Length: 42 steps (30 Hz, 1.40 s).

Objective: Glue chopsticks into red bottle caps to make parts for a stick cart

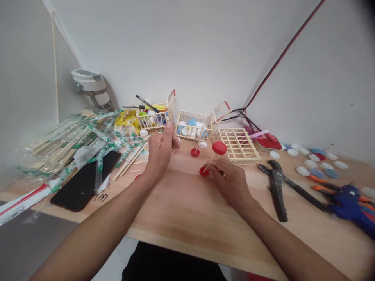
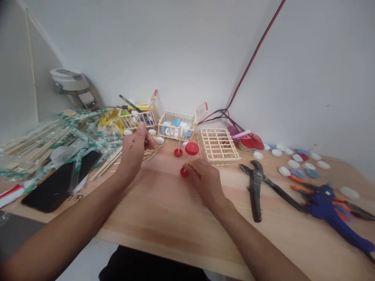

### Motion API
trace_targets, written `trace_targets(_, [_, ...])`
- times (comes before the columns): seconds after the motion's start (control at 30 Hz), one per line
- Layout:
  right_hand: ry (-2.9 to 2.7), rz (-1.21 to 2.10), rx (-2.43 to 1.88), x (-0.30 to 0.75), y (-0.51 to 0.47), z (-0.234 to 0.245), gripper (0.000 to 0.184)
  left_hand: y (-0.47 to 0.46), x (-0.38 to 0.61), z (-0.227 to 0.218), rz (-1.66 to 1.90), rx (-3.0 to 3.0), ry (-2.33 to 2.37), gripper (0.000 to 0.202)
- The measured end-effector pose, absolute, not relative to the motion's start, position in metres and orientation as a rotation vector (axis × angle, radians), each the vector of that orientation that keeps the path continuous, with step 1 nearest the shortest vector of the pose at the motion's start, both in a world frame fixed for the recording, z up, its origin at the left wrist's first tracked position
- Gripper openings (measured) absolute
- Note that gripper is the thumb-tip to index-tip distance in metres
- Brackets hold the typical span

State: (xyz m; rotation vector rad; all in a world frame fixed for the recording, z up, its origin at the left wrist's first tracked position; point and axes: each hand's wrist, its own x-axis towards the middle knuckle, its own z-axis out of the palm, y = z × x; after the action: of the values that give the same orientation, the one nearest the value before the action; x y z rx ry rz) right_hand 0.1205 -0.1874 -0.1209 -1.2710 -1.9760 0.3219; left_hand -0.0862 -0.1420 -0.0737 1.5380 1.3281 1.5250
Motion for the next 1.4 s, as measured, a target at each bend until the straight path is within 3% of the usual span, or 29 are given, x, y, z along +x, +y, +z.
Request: trace_targets(1.4, [-1.974, 0.345, -1.278, 0.1193, -0.1879, -0.1183, 0.023, -0.1392, -0.0854, -0.0774, 1.527, 1.559, 1.342, 0.066])
